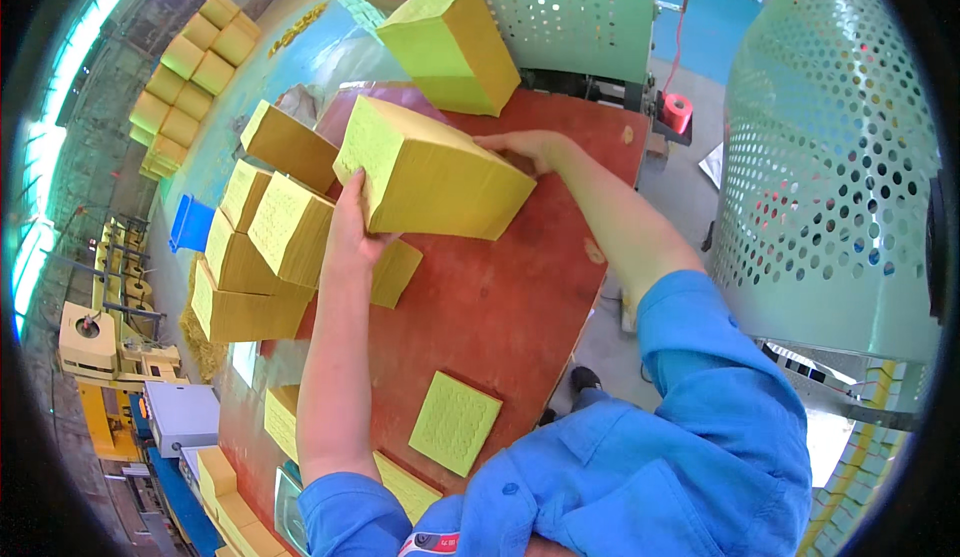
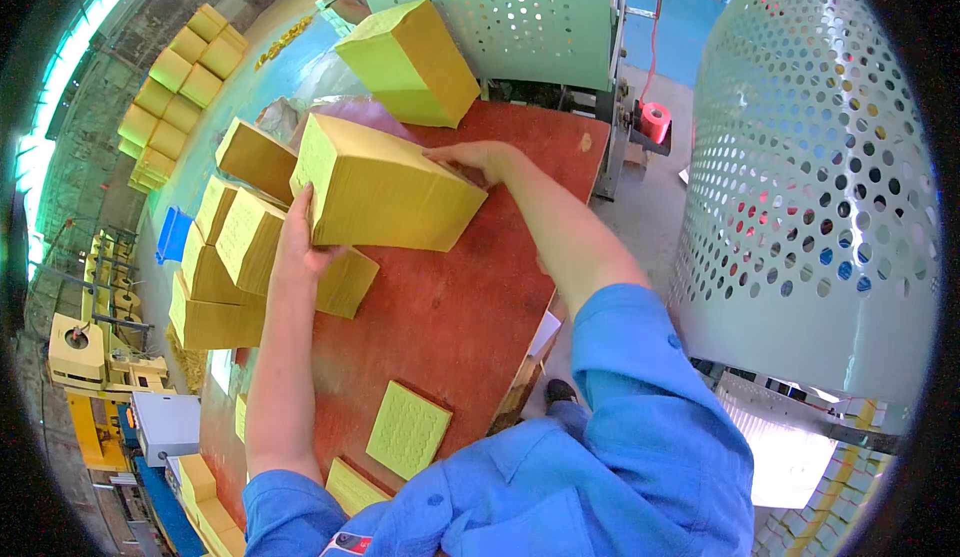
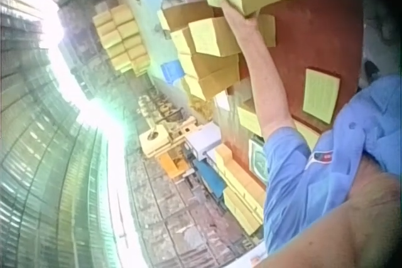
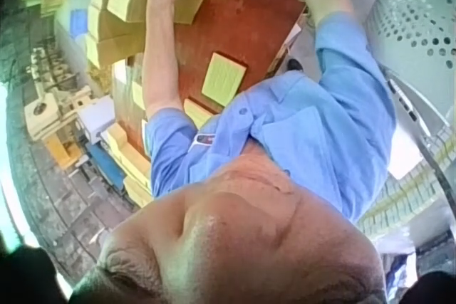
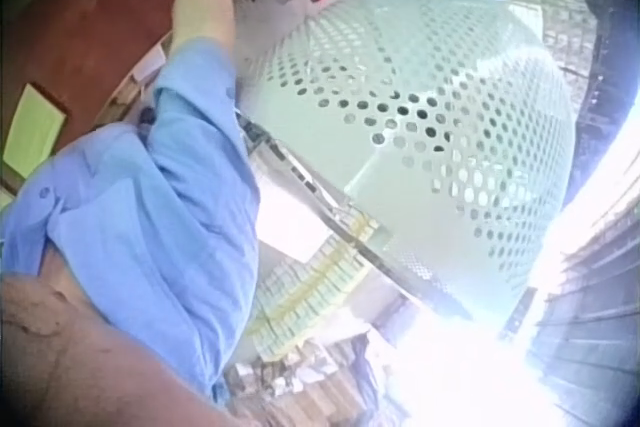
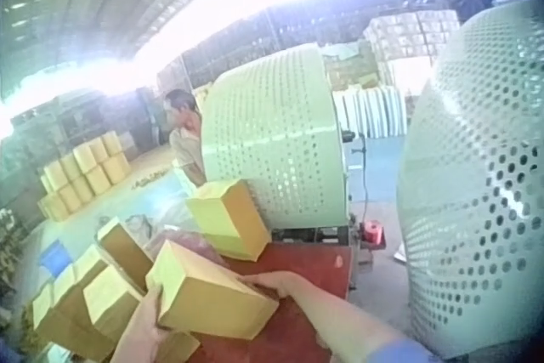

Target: The recorder weighs stacks of yellow paper on an electronic scale and organizes them on a table.

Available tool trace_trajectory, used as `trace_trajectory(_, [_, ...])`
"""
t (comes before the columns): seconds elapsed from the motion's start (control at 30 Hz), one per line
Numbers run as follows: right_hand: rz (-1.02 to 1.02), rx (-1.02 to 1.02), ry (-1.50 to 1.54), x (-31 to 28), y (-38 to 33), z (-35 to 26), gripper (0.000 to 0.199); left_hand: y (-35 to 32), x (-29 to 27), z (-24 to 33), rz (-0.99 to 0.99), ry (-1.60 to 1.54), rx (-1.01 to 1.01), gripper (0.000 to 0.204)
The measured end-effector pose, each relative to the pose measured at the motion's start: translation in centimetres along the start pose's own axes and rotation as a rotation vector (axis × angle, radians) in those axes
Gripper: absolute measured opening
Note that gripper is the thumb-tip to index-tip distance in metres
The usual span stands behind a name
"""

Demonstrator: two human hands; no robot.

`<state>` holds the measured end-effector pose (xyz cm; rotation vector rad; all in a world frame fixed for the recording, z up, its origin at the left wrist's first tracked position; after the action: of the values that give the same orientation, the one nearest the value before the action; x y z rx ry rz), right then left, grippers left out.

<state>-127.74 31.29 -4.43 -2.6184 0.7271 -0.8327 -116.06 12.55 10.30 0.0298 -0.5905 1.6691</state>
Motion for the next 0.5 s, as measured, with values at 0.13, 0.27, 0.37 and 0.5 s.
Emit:
trace_trajectory(0.13, [0.230,0.182,-0.547,-2.5,-2.8,-3.3,0.078,1.3,1.8,0.0,-0.102,-0.005,-0.089,0.051])
trace_trajectory(0.27, [1.267,-0.491,-0.672,-5.2,-11.1,-4.7,0.059,1.4,5.6,-0.2,-0.190,0.027,-0.150,0.061])
trace_trajectory(0.37, [1.204,-0.871,-0.548,3.3,-11.9,1.9,0.040,1.1,4.7,0.2,-0.166,0.042,-0.176,0.064])
trace_trajectory(0.5, [0.973,-0.641,-0.579,8.0,-10.6,3.0,0.049,2.5,6.2,-0.6,-0.253,0.069,-0.195,0.066])
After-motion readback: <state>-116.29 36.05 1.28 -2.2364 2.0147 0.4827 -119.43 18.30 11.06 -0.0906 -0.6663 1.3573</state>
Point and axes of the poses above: each hand's wrist, its own y-axis towards the middle knuckle, its own x-axis out of the palm, z = x × y, the point moved 9 cm from there along y, towards the middle knuckle, and after that the axes turned 10 degrees about -z, right-handed, at the moved point
